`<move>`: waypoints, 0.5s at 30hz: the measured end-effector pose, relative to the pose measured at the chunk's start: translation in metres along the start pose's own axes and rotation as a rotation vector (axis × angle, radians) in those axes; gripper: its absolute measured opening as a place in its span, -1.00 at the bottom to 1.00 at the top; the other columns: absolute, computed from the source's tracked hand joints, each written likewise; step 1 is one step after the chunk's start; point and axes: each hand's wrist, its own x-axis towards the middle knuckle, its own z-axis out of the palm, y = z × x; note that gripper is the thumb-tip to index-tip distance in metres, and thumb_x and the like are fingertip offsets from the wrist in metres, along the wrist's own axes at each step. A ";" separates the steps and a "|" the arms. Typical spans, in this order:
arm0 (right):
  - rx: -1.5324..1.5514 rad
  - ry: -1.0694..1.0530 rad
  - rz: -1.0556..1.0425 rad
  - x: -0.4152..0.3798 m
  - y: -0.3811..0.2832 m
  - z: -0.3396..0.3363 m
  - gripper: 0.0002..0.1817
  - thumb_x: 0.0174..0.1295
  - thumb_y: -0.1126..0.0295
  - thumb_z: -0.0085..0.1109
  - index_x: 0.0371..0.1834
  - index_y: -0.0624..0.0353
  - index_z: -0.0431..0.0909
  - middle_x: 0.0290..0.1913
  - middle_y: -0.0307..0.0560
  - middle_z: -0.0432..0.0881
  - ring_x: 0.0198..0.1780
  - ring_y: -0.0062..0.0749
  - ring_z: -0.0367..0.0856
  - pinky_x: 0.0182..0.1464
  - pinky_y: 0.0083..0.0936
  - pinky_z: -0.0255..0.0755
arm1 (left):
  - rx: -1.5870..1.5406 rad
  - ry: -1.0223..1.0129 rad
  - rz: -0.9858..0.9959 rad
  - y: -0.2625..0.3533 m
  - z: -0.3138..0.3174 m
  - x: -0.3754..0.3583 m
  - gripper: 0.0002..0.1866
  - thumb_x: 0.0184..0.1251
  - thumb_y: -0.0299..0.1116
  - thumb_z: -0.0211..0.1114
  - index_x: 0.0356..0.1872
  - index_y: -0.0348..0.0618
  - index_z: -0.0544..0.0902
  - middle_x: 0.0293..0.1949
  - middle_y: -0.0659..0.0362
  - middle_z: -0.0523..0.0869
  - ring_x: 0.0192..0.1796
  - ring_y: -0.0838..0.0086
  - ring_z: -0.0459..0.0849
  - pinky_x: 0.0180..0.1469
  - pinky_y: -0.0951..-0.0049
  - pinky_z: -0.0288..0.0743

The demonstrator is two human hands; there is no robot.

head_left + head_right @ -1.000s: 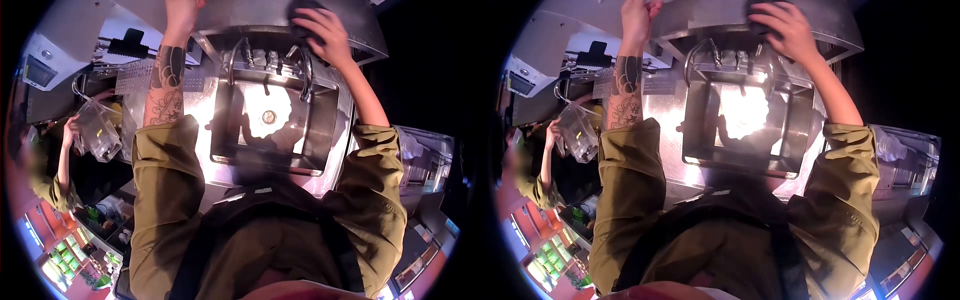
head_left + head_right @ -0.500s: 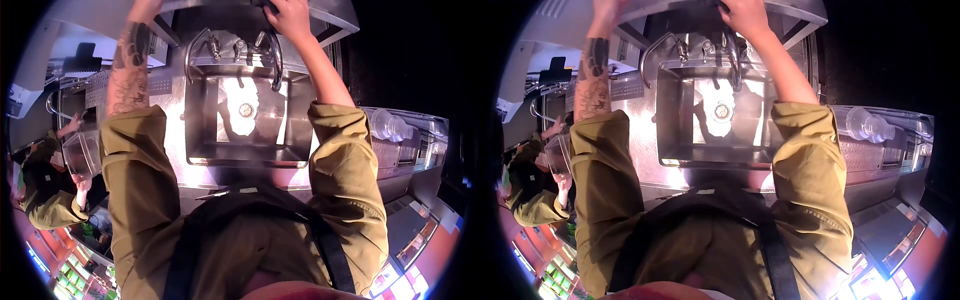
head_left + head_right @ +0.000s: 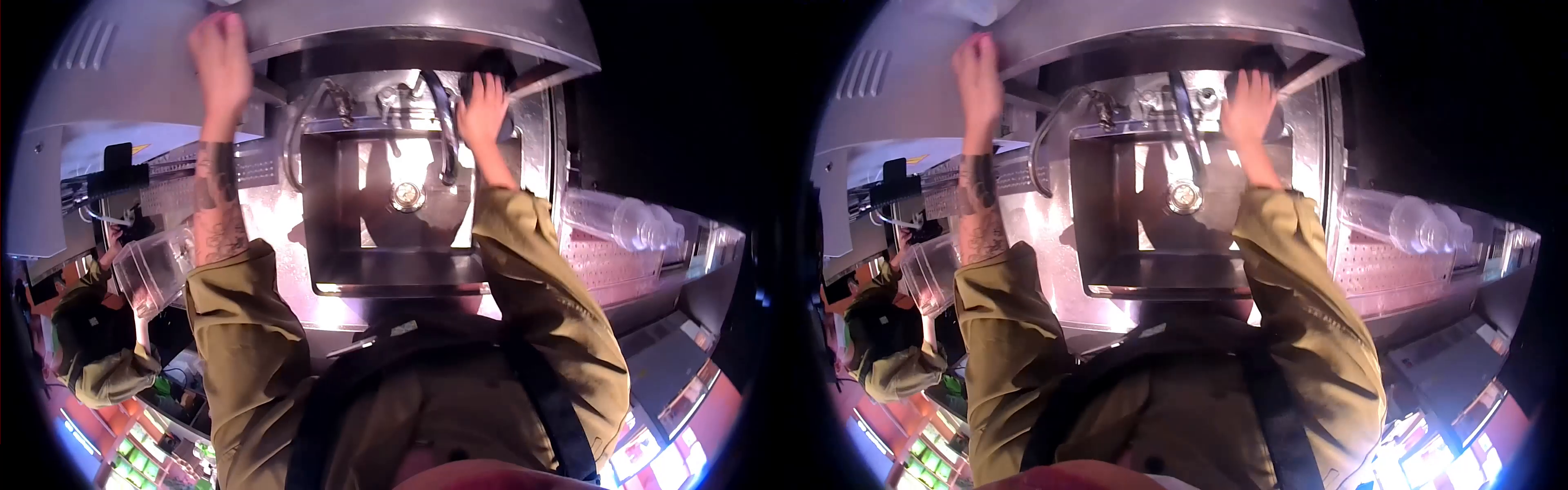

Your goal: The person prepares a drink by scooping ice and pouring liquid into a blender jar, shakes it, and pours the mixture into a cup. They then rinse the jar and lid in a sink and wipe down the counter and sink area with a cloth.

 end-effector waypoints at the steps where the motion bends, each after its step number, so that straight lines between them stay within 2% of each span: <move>1: 0.115 0.005 -0.043 -0.020 -0.001 -0.004 -0.35 0.06 0.36 0.21 0.31 -0.03 0.33 0.33 -0.09 0.32 0.28 0.02 0.29 0.33 -0.12 0.11 | -0.123 -0.038 -0.087 0.012 -0.003 0.000 -0.53 0.49 -0.06 -0.04 0.11 -0.28 0.49 -0.01 0.03 0.57 0.07 0.35 0.52 0.14 0.41 0.32; 2: 0.112 -0.199 -0.034 -0.033 0.002 -0.009 -0.30 -0.04 0.35 0.25 0.29 0.08 0.33 0.37 0.03 0.26 0.37 -0.01 0.19 0.36 -0.08 0.06 | -0.243 -0.072 -0.177 0.020 -0.006 0.003 -0.54 0.50 -0.07 -0.05 0.13 -0.27 0.48 0.01 0.02 0.56 0.09 0.35 0.50 0.18 0.41 0.29; 4: 0.096 -0.214 -0.170 -0.022 0.014 -0.006 -0.38 -0.05 0.38 0.25 0.20 0.09 0.43 0.26 0.05 0.40 0.27 0.00 0.33 0.29 -0.11 0.17 | -0.566 -0.121 -0.441 0.010 -0.009 0.006 -0.57 0.51 -0.10 -0.06 0.13 -0.25 0.46 0.02 -0.02 0.56 0.06 0.29 0.52 0.20 0.42 0.28; 5: 0.302 -0.236 -0.151 0.001 0.017 -0.004 -0.46 0.02 0.34 0.21 0.16 0.11 0.46 0.20 0.06 0.45 0.22 0.00 0.39 0.25 -0.13 0.23 | -0.506 -0.191 -0.428 0.000 -0.015 0.006 -0.60 0.52 -0.14 -0.07 0.11 -0.25 0.47 0.05 -0.04 0.55 0.05 0.28 0.52 0.19 0.42 0.31; 6: 0.504 -0.262 -0.119 0.038 0.005 -0.007 -0.53 0.09 0.30 0.18 0.11 0.13 0.50 0.13 0.07 0.51 0.16 0.00 0.45 0.20 -0.15 0.29 | -0.928 -0.128 -0.506 0.008 -0.024 0.001 -0.60 0.51 -0.07 -0.07 0.00 -0.22 0.49 -0.06 0.05 0.57 -0.15 0.39 0.49 -0.06 0.46 0.30; 7: 0.411 -0.281 -0.075 0.070 -0.016 -0.005 -0.55 0.18 0.30 0.13 0.16 0.13 0.47 0.07 0.11 0.56 0.10 -0.03 0.52 0.16 -0.19 0.34 | -1.354 -0.043 -0.556 0.025 -0.026 -0.003 -0.59 0.50 -0.01 -0.08 -0.11 -0.18 0.50 -0.16 0.15 0.59 -0.35 0.50 0.46 -0.31 0.51 0.29; 8: 0.316 -0.290 -0.032 0.100 -0.042 0.001 -0.57 0.27 0.30 0.08 0.20 0.13 0.45 0.01 0.15 0.61 0.04 -0.07 0.60 0.12 -0.24 0.39 | -1.233 0.087 -0.539 0.034 -0.025 -0.012 -0.61 0.50 -0.05 -0.07 -0.09 -0.20 0.50 -0.13 0.13 0.59 -0.29 0.47 0.48 -0.25 0.49 0.32; 9: 0.337 -0.224 -0.177 0.124 -0.054 0.037 -0.55 0.39 0.16 -0.06 0.26 0.13 0.41 0.12 0.09 0.57 0.13 -0.07 0.56 0.22 -0.19 0.34 | -1.092 0.213 -0.534 0.043 -0.024 -0.020 -0.63 0.51 -0.09 -0.05 -0.06 -0.21 0.51 -0.10 0.11 0.58 -0.24 0.45 0.50 -0.18 0.48 0.35; 10: 0.288 -0.265 -0.220 0.138 -0.062 0.053 -0.55 0.39 0.16 -0.06 0.26 0.14 0.40 0.12 0.09 0.57 0.13 -0.09 0.56 0.22 -0.19 0.34 | -0.943 0.330 -0.542 0.051 -0.023 -0.028 -0.65 0.51 -0.12 -0.04 -0.04 -0.22 0.51 -0.08 0.09 0.57 -0.19 0.42 0.52 -0.12 0.46 0.38; 11: 0.241 -0.334 -0.237 0.141 -0.065 0.057 -0.54 0.39 0.16 -0.07 0.27 0.14 0.39 0.12 0.08 0.57 0.13 -0.11 0.56 0.22 -0.19 0.34 | -1.105 0.275 -0.649 0.068 -0.044 -0.045 -0.62 0.52 -0.16 -0.08 0.07 -0.26 0.48 0.07 -0.04 0.55 0.00 0.26 0.54 0.13 0.37 0.37; 12: 0.227 -0.392 -0.235 0.139 -0.061 0.056 -0.54 0.40 0.16 -0.07 0.27 0.14 0.39 0.12 0.08 0.58 0.13 -0.12 0.55 0.23 -0.20 0.34 | -1.127 0.338 -0.646 0.085 -0.050 -0.060 -0.63 0.52 -0.17 -0.11 0.00 -0.29 0.50 0.03 -0.04 0.56 -0.06 0.23 0.56 0.08 0.30 0.41; 13: 0.262 -0.434 -0.228 0.135 -0.054 0.048 -0.53 0.40 0.16 -0.08 0.28 0.15 0.38 0.12 0.07 0.58 0.13 -0.14 0.55 0.23 -0.20 0.34 | -1.280 0.414 -0.439 0.085 -0.045 -0.096 -0.64 0.52 -0.17 -0.10 -0.10 -0.29 0.50 -0.05 -0.03 0.57 -0.09 0.22 0.58 0.07 0.25 0.42; 14: 0.319 -0.476 -0.215 0.135 -0.051 0.041 -0.53 0.40 0.15 -0.08 0.28 0.15 0.37 0.12 0.07 0.58 0.13 -0.16 0.55 0.23 -0.20 0.33 | -1.337 0.435 -0.532 0.100 -0.048 -0.126 -0.67 0.51 -0.18 -0.08 -0.17 -0.26 0.49 -0.14 0.00 0.57 -0.10 0.25 0.57 0.05 0.24 0.42; 15: 0.427 -0.513 -0.166 0.133 -0.047 0.033 -0.53 0.40 0.15 -0.09 0.29 0.16 0.36 0.12 0.06 0.58 0.14 -0.17 0.55 0.24 -0.21 0.33 | -1.229 0.425 -0.711 0.110 -0.045 -0.157 -0.76 0.47 -0.27 -0.06 -0.20 -0.23 0.49 -0.23 0.06 0.58 -0.13 0.25 0.58 0.03 0.23 0.43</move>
